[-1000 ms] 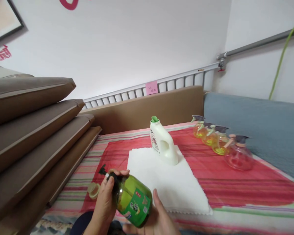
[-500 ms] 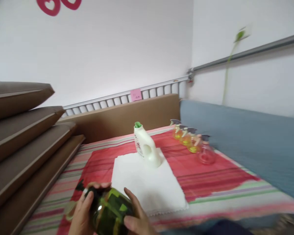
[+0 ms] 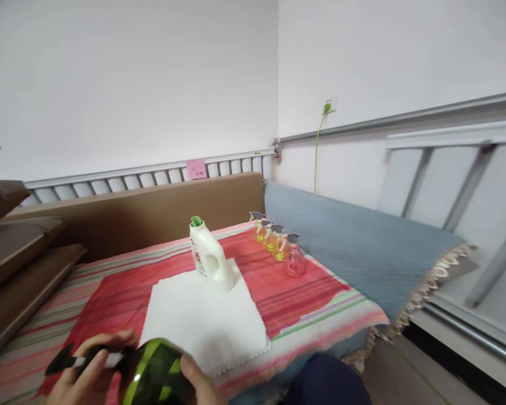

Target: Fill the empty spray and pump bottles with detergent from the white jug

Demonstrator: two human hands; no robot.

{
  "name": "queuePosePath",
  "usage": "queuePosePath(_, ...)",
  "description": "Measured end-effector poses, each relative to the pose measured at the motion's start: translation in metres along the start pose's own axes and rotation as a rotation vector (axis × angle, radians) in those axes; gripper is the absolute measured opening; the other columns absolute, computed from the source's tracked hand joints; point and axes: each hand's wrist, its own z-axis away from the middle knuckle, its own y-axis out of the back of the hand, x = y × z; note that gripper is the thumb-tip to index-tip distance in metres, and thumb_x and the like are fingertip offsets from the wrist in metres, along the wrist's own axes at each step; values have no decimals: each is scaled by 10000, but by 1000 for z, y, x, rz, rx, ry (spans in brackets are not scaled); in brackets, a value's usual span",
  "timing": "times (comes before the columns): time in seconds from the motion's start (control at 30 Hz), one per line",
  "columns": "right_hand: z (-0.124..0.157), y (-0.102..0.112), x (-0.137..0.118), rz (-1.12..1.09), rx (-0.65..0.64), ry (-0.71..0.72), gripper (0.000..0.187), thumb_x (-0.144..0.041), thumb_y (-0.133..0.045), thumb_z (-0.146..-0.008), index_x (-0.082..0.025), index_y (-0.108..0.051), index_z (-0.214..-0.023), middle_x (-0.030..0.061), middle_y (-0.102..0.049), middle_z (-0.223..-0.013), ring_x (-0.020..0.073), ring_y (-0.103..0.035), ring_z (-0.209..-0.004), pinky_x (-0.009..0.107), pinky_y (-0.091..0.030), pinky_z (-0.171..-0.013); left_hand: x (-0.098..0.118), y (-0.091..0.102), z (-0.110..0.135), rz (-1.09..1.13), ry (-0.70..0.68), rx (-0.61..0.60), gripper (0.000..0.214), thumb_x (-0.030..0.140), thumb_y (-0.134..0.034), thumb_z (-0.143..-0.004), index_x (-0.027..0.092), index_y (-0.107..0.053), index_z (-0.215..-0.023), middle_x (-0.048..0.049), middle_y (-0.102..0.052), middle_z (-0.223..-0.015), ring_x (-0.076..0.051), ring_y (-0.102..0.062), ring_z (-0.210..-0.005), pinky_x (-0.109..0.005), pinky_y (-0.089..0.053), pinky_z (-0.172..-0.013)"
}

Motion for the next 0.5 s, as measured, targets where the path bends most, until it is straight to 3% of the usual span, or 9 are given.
queuePosePath(0.1,4,3,5,-94,-7,-45,481,-650,-551,-651,-318,-678,-975,-20,-708,-989,264,-625,-939,394,-511,-672,3,-7,6,76,-29,28,248,375,-765,-549,197,-621,-644,-25,-687,-725,-202,-646,-695,-294,-535,-654)
queuePosePath(0.17,9,2,5,-167,5,-138,484,-569,-505,-776,-193,-658,-1039,76,-727,-902,199,-659,-707,270,-481,-507,4,-12,8,183,-21,46,256,410,-692,-654,186,-573,-619,4,-624,-610,-157,-606,-619,-282,-517,-636)
queuePosePath(0.23,14,1,2,-236,59,-166,444,-499,-516,-816,-150,-643,-1059,114,-721,-917,188,-655,-682,233,-448,-453,8,-12,5,280,-27,100,285,432,-654,-702,184,-538,-623,26,-574,-559,-125,-556,-552,-283,-508,-615)
queuePosePath(0.37,23,5,-7,-305,124,-164,344,-444,-543,-826,-179,-668,-1007,112,-721,-922,206,-651,-712,280,-465,-508,32,7,-7,389,-113,201,217,366,-659,-721,185,-546,-680,46,-543,-561,-89,-507,-529,-227,-477,-563)
queuePosePath(0.5,26,18,-12,-382,157,-79,355,-438,-618,-778,-181,-663,-1018,115,-686,-1041,234,-631,-878,383,-482,-727,55,34,-16,298,-260,275,186,309,-695,-675,193,-591,-776,50,-544,-572,-87,-502,-519,-191,-436,-488)
